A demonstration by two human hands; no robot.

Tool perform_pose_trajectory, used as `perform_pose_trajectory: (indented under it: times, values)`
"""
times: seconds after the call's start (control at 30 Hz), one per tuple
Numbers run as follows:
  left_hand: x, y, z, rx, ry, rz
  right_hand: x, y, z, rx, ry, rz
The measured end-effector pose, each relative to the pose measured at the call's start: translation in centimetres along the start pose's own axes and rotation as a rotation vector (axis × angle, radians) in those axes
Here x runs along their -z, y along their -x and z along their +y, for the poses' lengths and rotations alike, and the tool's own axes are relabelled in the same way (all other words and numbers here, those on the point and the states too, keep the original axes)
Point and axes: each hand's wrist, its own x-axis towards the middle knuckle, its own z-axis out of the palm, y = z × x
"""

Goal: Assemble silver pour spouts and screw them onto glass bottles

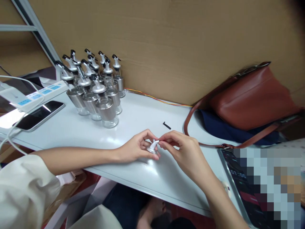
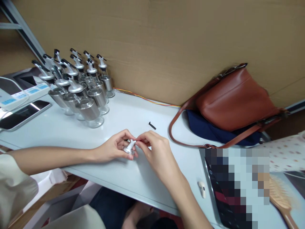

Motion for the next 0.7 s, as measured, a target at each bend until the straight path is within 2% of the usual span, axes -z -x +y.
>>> perform_pose_trajectory:
  times: [0.5,0.7]
  values:
    - [0.13,-0.04,0.11,-0.072,-0.064,-0.046,0.45,0.26,-0.12,0.209,-0.079,0.003]
    - [0.04,0.08,0.20,-0.052,-0.065,-0.077,0.98,0.54,-0.08,0.175,-0.081,-0.014]
